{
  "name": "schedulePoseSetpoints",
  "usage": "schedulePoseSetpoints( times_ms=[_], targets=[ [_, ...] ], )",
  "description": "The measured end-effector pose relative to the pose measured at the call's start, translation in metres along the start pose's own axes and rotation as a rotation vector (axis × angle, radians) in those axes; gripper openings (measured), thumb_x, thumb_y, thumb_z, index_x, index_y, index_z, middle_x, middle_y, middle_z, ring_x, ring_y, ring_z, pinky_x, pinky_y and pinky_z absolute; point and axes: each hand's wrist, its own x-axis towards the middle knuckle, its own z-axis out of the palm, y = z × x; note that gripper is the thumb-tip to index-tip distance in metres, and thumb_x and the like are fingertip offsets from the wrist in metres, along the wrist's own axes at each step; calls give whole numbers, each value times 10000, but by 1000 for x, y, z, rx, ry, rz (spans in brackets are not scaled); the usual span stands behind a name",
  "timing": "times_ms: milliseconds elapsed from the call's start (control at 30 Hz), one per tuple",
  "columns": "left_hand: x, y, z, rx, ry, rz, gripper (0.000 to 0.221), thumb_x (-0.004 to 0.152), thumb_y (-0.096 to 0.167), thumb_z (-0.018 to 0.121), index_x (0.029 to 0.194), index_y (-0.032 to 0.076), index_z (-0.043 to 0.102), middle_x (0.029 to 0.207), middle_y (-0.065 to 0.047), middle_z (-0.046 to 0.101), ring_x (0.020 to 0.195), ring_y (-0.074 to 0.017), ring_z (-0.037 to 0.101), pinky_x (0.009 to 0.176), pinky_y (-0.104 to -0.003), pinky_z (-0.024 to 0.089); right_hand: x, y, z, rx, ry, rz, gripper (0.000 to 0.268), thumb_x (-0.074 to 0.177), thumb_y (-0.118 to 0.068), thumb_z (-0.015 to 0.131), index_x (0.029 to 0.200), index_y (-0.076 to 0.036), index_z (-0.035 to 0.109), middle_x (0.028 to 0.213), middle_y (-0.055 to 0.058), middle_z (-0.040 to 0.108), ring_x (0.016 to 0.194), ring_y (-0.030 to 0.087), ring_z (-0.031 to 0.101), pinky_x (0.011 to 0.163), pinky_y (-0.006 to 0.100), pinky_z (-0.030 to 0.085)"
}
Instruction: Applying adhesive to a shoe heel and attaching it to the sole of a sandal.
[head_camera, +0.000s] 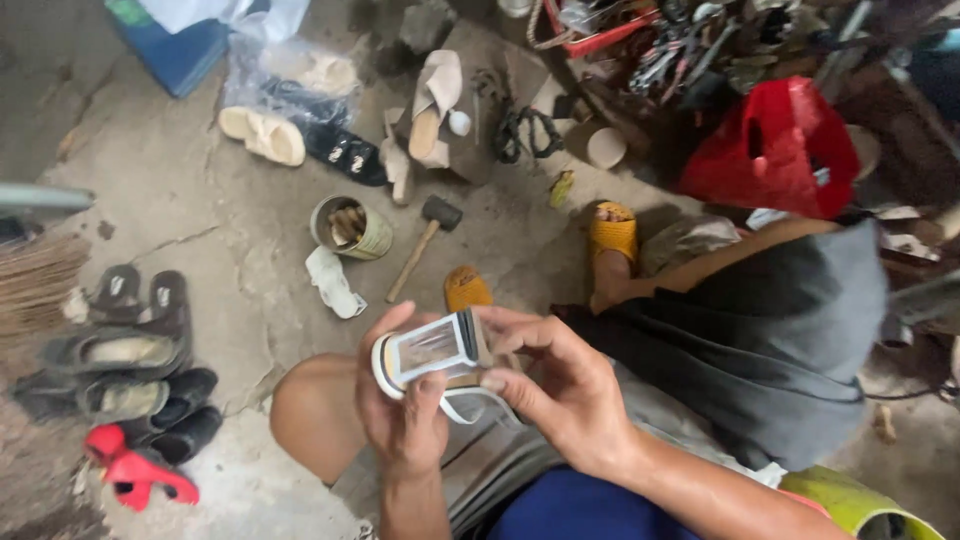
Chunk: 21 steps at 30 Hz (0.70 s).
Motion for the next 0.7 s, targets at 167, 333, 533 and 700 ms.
schedulePoseSetpoints(
  times_ms=[167, 333, 533, 700],
  targets=[
    [-3, -30, -17, -629, -160, -115, 782, 945, 342, 868, 1480, -22, 429, 1232, -162, 654, 1129, -295, 658, 1048, -477, 525, -4, 1, 8, -297, -14, -193, 423, 870, -207, 800, 1205, -51, 595, 1282, 177, 704, 1260, 305, 709, 1102, 385, 563],
    [-5, -31, -14, -671, -190, -76, 732, 950, 364, 857, 1442, 16, 440, 1184, -179, 658, 1055, -287, 647, 972, -420, 528, 0, -1, 11, -465, -41, -419, 335, 911, -236, 763, 1108, -24, 594, 1198, 216, 705, 1086, 300, 759, 924, 366, 630],
    [-1, -16, -8, -484, -248, -35, 699, 1053, 312, 711, 1574, 18, 350, 1386, -228, 600, 1222, -339, 652, 1011, -479, 602, -1, 3, 2, -479, 2, -358, 262, 890, -232, 760, 1041, -63, 629, 1194, 176, 717, 1003, 248, 776, 755, 284, 644],
    [-7, 2, 13, 49, -88, -40, 747, 975, 300, 630, 1572, 12, 285, 1420, -241, 606, 1261, -274, 636, 1084, -350, 525, 5, 7, -8, -477, 78, -341, 299, 882, -212, 778, 1066, -40, 617, 1188, 200, 699, 1053, 258, 740, 901, 324, 597]
  ],
)
